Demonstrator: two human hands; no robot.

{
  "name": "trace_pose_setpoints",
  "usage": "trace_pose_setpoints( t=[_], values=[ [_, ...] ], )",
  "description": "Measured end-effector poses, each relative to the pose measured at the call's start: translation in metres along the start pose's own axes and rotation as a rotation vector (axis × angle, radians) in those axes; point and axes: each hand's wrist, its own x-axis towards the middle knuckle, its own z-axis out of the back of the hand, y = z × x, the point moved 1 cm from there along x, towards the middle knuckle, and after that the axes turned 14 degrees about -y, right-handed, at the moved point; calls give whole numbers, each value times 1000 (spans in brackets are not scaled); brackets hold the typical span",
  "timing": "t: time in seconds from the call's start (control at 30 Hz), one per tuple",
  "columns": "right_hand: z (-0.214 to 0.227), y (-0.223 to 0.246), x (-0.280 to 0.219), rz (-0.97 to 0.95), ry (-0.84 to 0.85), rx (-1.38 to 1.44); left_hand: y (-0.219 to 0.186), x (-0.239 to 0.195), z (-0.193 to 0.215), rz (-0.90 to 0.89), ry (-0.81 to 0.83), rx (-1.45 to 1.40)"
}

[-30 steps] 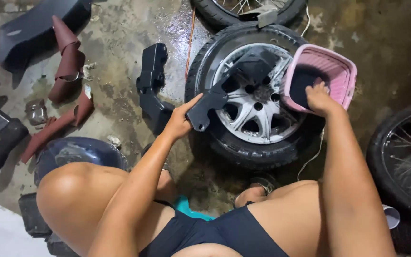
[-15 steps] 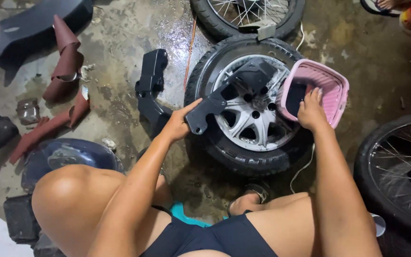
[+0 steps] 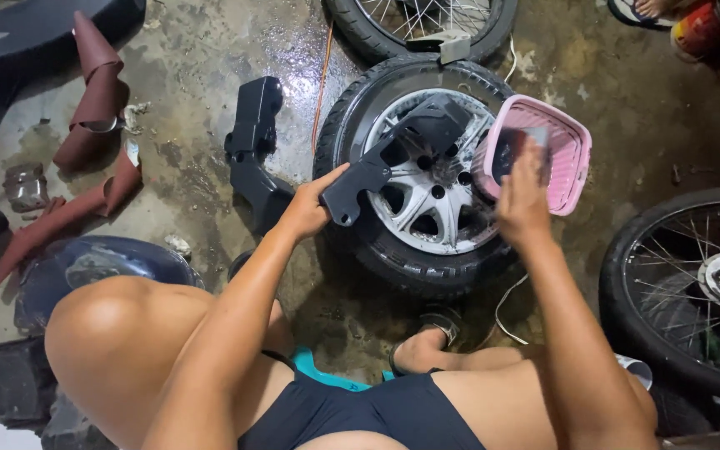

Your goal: The person sits on the floor and sands a black plastic motorcycle part using a sanding block. They repeatedly rub the block over the surface of the part, which is resting on a tire, and occasionally dip the block into a pink container of liquid.

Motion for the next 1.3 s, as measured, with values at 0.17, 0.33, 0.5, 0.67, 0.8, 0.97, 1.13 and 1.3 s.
trace_pose_setpoints(
  t=[0.17, 0.33, 0.5, 0.67, 0.8, 0.97, 1.13, 1.3],
  values=[
    [18, 108, 28, 73, 72, 95, 9, 2, -3, -32, -5, 31],
    [11, 174, 28, 180, 188, 197, 24, 7, -9, -47, -15, 72],
    [-9, 180, 28, 237, 293, 236, 14, 2, -12, -15, -14, 76],
    [-8, 189, 36, 252, 300, 228, 5, -1, -8, -37, -2, 117],
    [8, 204, 53, 110, 395, 361, 28, 8, -15, -60, 9, 99],
    [16, 206, 61, -44, 322, 434, 16, 5, -12, -61, 20, 92],
    [13, 241, 68, -187, 239, 561, 26, 8, -16, -55, 40, 109],
    [-30, 231, 59, -371, 365, 336, 30, 11, -17, -90, 46, 170]
  ],
)
